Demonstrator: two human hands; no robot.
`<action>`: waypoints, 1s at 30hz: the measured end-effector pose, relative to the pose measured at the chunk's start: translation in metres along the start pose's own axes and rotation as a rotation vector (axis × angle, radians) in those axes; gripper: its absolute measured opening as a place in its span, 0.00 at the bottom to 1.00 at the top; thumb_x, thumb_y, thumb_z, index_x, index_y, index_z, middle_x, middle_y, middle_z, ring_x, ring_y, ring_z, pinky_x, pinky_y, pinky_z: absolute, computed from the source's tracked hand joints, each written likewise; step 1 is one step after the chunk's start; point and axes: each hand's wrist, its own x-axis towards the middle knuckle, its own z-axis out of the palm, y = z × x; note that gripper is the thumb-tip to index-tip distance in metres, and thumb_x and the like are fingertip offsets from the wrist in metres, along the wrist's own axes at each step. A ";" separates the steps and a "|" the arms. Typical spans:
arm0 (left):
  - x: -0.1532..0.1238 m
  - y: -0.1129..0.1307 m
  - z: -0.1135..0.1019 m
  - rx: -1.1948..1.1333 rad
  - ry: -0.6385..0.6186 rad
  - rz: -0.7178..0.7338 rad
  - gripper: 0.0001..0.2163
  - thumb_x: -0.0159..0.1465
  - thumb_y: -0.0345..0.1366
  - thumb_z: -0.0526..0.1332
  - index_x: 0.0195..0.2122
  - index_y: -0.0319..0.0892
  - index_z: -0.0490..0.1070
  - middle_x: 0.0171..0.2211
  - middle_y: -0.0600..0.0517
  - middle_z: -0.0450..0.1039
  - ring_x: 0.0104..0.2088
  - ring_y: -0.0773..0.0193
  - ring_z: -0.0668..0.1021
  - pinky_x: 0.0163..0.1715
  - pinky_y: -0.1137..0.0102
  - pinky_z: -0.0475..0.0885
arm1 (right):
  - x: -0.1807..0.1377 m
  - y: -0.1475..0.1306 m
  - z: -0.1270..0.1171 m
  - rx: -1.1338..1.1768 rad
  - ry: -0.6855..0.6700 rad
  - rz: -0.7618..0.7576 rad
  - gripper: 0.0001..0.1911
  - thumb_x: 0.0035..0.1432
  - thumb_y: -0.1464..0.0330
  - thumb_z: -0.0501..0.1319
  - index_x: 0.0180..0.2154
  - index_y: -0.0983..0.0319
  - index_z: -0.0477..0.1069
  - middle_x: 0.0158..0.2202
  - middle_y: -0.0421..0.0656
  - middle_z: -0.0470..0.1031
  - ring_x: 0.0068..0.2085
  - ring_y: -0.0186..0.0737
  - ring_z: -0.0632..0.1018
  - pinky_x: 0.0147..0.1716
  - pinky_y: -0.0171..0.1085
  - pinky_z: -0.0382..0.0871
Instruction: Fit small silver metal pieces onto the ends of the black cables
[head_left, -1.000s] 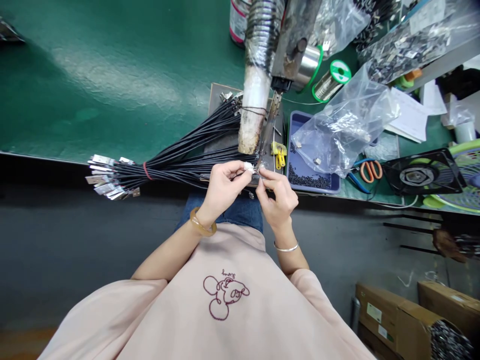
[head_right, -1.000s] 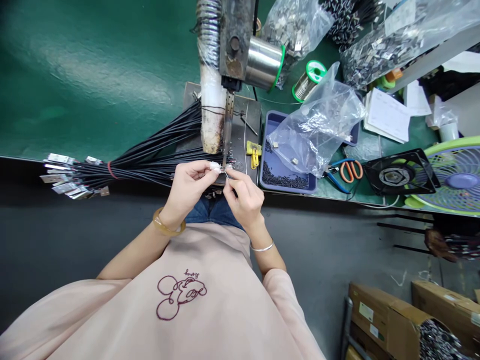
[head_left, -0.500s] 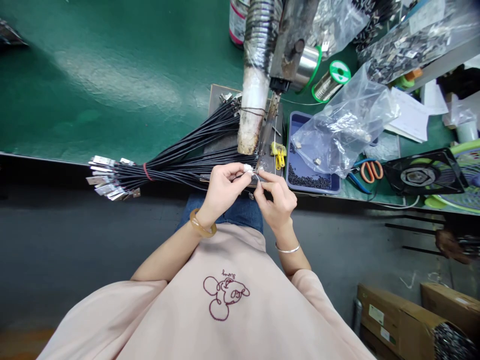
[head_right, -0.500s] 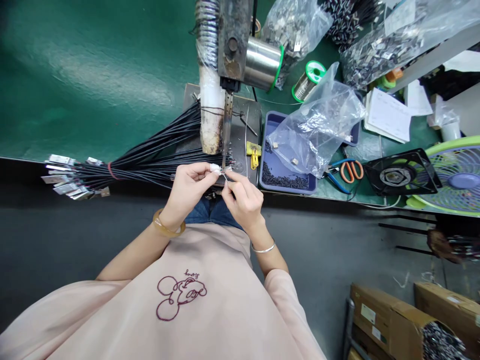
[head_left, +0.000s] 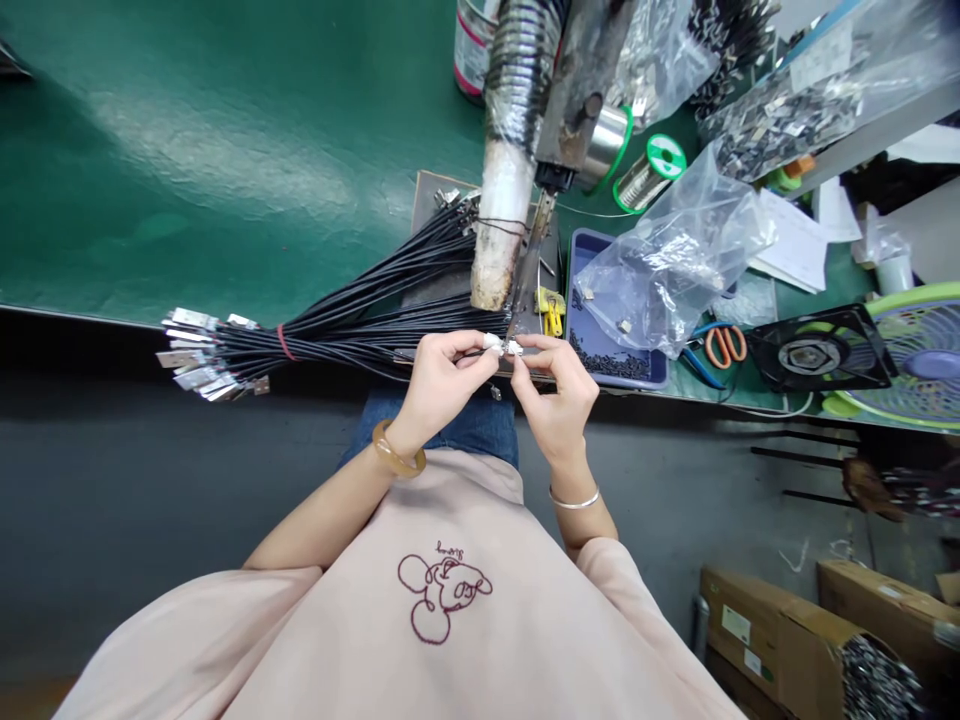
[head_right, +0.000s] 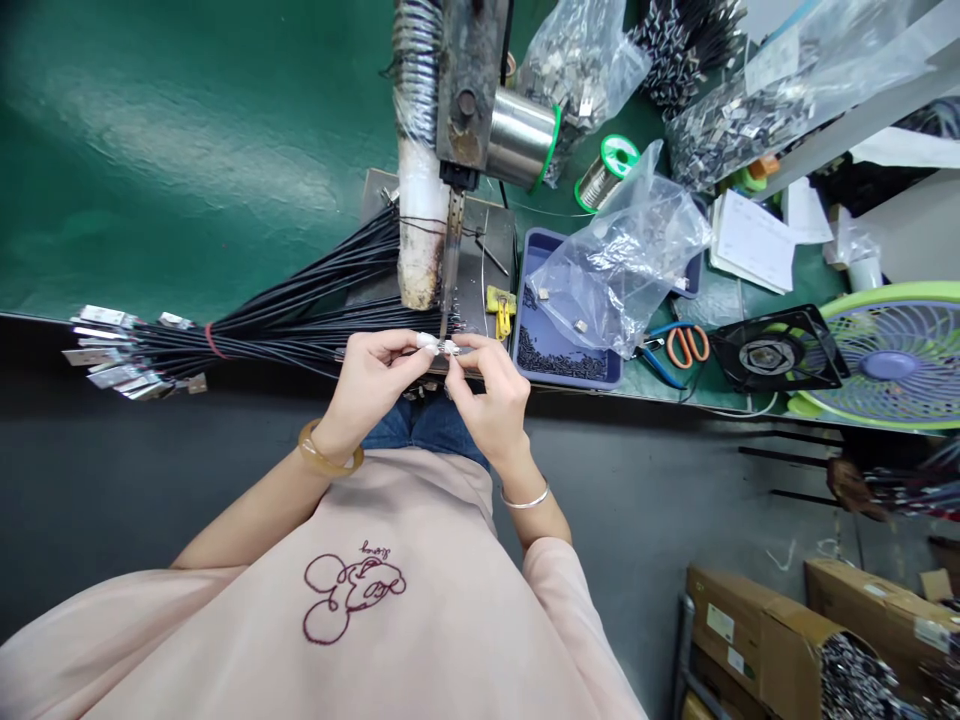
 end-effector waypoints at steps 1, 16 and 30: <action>0.000 0.000 0.000 -0.007 0.006 -0.003 0.07 0.56 0.35 0.66 0.27 0.36 0.79 0.24 0.52 0.74 0.23 0.72 0.68 0.23 0.77 0.62 | 0.000 0.000 0.001 -0.005 0.002 -0.011 0.06 0.62 0.75 0.63 0.33 0.60 0.72 0.41 0.44 0.81 0.43 0.39 0.82 0.42 0.39 0.80; 0.007 -0.003 -0.003 -0.012 0.000 -0.022 0.04 0.54 0.33 0.67 0.25 0.38 0.81 0.20 0.53 0.68 0.21 0.71 0.64 0.19 0.76 0.58 | 0.007 0.001 -0.002 0.025 -0.050 0.012 0.07 0.62 0.75 0.63 0.31 0.60 0.71 0.41 0.43 0.80 0.43 0.39 0.82 0.41 0.38 0.80; 0.006 0.002 -0.002 0.005 -0.028 -0.059 0.06 0.53 0.34 0.66 0.25 0.36 0.80 0.22 0.52 0.71 0.23 0.71 0.67 0.22 0.76 0.63 | 0.005 -0.004 -0.004 -0.042 -0.063 -0.041 0.08 0.61 0.77 0.62 0.31 0.59 0.69 0.40 0.43 0.80 0.43 0.38 0.81 0.44 0.39 0.78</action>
